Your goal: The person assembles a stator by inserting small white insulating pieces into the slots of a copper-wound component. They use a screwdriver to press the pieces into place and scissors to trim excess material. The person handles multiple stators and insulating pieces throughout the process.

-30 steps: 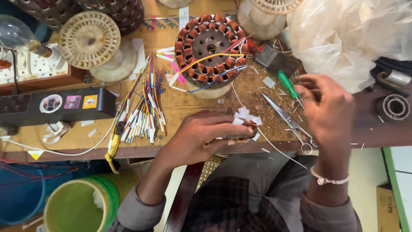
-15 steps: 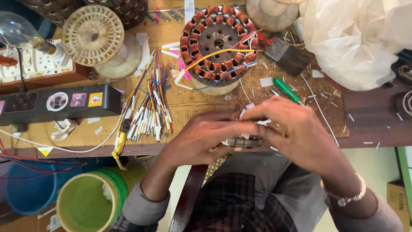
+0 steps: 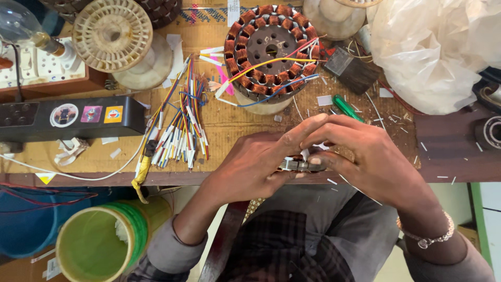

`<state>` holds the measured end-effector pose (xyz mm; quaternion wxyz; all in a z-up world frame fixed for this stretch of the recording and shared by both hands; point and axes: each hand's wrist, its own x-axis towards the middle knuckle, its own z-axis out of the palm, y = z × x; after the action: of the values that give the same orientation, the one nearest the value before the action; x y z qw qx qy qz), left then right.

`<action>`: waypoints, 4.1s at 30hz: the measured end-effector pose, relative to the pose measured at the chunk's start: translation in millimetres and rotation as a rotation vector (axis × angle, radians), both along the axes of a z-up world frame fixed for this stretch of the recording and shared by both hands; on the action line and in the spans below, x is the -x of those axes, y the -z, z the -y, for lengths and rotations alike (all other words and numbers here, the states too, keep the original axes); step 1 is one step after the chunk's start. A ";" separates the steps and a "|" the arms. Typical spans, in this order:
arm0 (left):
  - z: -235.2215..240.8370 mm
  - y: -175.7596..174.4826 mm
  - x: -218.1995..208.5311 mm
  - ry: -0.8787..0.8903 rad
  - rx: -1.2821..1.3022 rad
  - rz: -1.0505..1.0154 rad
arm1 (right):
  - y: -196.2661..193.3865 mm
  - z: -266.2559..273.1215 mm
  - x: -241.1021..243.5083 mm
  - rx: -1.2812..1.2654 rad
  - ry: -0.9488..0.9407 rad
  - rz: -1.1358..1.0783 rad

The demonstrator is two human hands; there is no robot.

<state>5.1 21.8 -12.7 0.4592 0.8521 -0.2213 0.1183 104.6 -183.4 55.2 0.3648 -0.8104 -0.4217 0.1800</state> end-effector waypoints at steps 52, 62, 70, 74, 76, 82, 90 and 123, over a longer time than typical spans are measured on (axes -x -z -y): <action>2.9 -8.7 -3.4 -0.103 0.159 -0.066 | 46.5 11.4 3.9 -0.383 0.330 0.122; 6.8 -4.2 -2.2 -0.295 0.279 -0.094 | 105.1 61.4 -39.2 -0.816 0.663 -0.380; 6.1 -10.1 0.4 -0.238 0.183 -0.085 | 104.4 60.3 -16.1 -0.726 0.623 0.168; 4.2 -12.4 -1.6 -0.286 0.127 -0.076 | 107.7 50.7 -5.2 -0.851 0.607 0.022; 5.7 -12.6 -0.6 -0.325 0.070 -0.050 | 114.3 44.8 -2.1 -0.967 0.592 -0.143; 4.3 -9.6 1.4 -0.317 0.054 -0.013 | 133.5 34.8 13.7 -1.102 0.675 -0.334; 2.3 -4.8 3.0 -0.303 0.162 -0.035 | 123.4 37.1 34.5 -0.817 0.600 0.004; 6.0 -6.0 0.8 -0.319 0.325 -0.139 | 141.1 -41.3 63.2 -0.812 0.463 0.349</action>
<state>4.3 15.8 -6.7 0.5800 0.7973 -0.0295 0.1645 41.5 -142.1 -85.9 0.6054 -0.6932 -0.3216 -0.2226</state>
